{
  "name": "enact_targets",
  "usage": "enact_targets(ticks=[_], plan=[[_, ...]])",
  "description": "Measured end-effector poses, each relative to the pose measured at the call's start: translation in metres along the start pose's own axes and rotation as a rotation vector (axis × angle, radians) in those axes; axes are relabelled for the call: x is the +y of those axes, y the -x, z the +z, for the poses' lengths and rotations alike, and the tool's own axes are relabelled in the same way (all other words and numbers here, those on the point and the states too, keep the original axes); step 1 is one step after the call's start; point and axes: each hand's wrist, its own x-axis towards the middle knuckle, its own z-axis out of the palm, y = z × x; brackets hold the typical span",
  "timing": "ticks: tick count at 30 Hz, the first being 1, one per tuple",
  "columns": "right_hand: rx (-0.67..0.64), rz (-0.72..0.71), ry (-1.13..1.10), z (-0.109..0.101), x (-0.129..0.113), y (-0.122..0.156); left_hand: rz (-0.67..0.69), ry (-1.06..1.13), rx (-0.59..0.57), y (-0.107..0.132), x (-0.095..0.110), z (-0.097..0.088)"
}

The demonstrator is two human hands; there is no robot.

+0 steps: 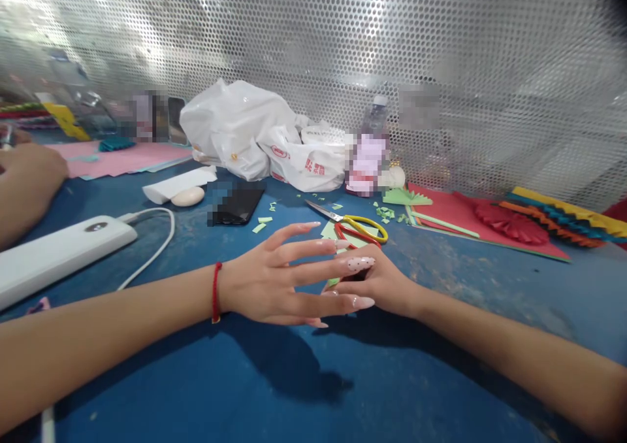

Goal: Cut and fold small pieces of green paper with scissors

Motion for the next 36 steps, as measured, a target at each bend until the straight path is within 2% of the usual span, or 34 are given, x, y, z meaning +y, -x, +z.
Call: enact_targets(ticks=[3, 7, 12, 15, 17, 18, 20, 22, 24, 26, 32, 36], plan=[[-0.002, -0.037, 0.012, 0.0, 0.0, -0.001, -0.014, -0.022, -0.022, -0.001, 0.001, -0.002], [0.016, 0.008, -0.104, 0.002, 0.005, -0.001, -0.015, -0.022, -0.014, -0.003, 0.002, -0.003], [-0.012, 0.022, -0.166, 0.001, 0.005, -0.001, -0.087, 0.117, 0.116, -0.005, 0.009, -0.002], [-0.011, 0.074, -0.146, 0.001, 0.002, -0.001, -0.272, 0.306, 0.189, -0.006, 0.014, 0.002], [0.013, 0.096, -0.147, 0.003, 0.001, -0.001, -0.518, 0.381, 0.22, -0.008, 0.015, 0.006], [0.022, 0.098, -0.15, 0.003, 0.0, -0.002, -0.657, 0.426, 0.207, -0.009, 0.015, 0.008], [0.037, 0.094, -0.148, 0.005, 0.0, -0.002, -0.876, 0.574, 0.107, -0.011, 0.015, 0.01], [0.04, 0.088, -0.113, 0.007, -0.001, -0.003, -0.964, 0.755, -0.048, -0.013, 0.015, 0.012], [0.033, 0.067, -0.052, 0.008, -0.002, -0.002, -0.959, 0.874, -0.168, -0.014, 0.014, 0.012], [0.022, 0.037, 0.012, 0.009, -0.001, -0.002, -0.958, 0.937, -0.225, -0.015, 0.014, 0.013], [0.068, 0.021, 0.152, 0.01, 0.0, -0.001, -1.012, 1.168, -0.3, -0.015, 0.009, 0.016], [0.014, 0.044, 0.047, 0.009, -0.003, -0.002, -1.013, 1.311, -0.315, -0.012, 0.006, 0.019]])
